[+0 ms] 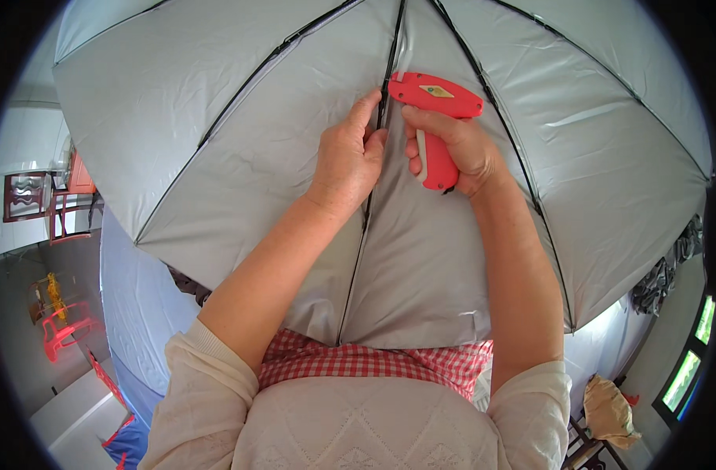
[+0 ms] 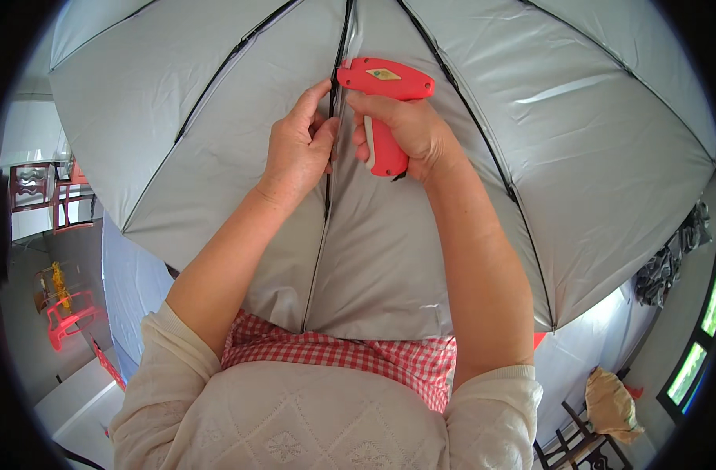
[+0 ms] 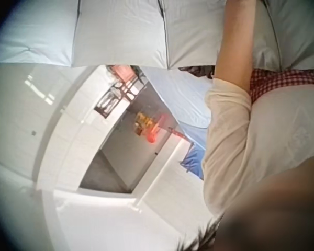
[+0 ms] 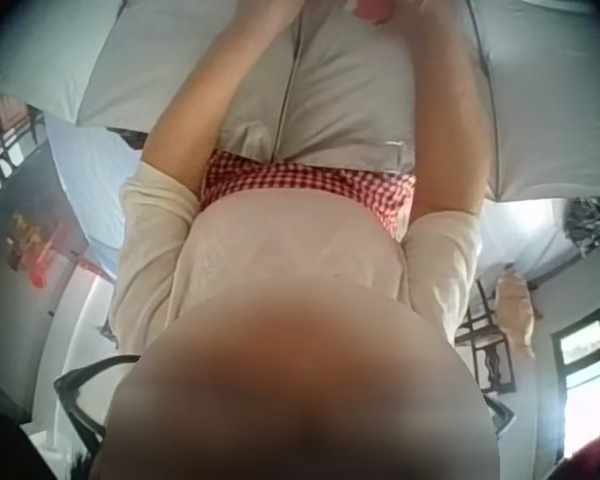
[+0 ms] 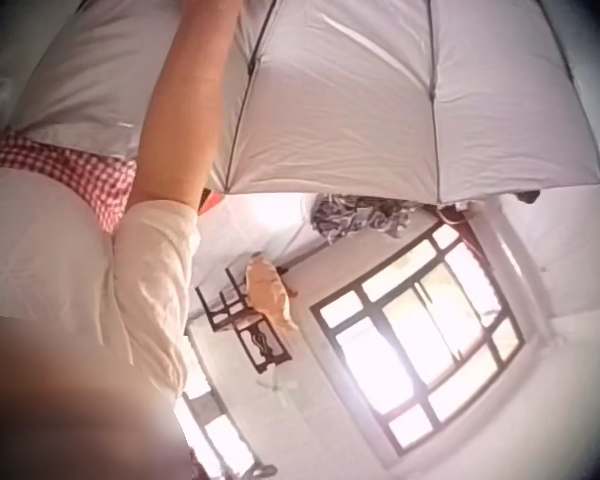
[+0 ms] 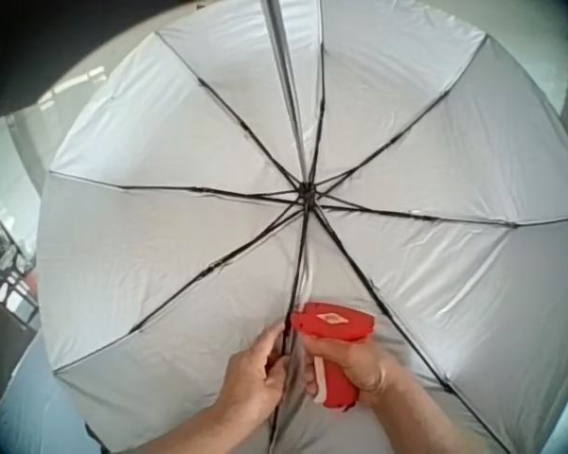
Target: Using a glue gun to attach components of a silver umbrella frame and cover.
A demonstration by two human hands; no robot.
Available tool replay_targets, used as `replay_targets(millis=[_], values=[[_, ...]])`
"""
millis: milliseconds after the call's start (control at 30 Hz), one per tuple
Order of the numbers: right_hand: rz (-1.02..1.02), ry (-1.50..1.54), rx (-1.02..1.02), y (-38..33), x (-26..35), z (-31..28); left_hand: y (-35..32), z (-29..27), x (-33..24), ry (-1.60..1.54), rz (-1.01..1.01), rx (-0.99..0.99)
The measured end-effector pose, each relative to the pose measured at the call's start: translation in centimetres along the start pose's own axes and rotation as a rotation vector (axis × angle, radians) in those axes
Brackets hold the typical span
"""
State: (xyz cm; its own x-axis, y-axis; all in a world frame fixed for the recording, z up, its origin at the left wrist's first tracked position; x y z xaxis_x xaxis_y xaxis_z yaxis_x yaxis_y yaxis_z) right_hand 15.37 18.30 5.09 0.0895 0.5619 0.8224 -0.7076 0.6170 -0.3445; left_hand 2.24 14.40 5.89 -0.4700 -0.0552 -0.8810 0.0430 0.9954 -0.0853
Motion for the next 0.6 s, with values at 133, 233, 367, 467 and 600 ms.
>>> replay_targets(millis=[133,233,367,467,600], values=[[-0.047,0.091,-0.039,-0.3,-0.2,0.1,-0.2,-0.9,-1.1,0.187,0.140,-0.077],[-0.102,0.290,-0.070,-3.0,-0.6,-0.1,-2.4,-0.2,-0.6,0.542,0.013,0.056],[0.009,0.416,-0.077,-8.1,-7.8,4.8,-7.6,2.0,1.8,0.741,-0.206,0.308],[0.095,0.469,-0.227,-10.8,-13.6,8.5,-8.2,2.2,1.1,0.753,-0.157,0.276],[0.101,0.422,-0.168,-11.1,-14.2,10.5,-9.5,1.1,1.6,0.492,-0.147,0.107]])
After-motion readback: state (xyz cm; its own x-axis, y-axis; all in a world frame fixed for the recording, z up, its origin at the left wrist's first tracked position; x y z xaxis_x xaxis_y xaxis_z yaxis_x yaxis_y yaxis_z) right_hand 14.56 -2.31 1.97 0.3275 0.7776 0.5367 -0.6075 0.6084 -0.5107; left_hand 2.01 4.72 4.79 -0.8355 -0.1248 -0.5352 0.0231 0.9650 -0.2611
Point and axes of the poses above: each hand's wrist, its own y-axis towards the middle knuckle, its own z-axis out of the palm, x = y × z, the point moved 8 cm from there along y, towards the middle knuckle, and after that the axes turned 13 degrees about x, right-handed, at the moved point
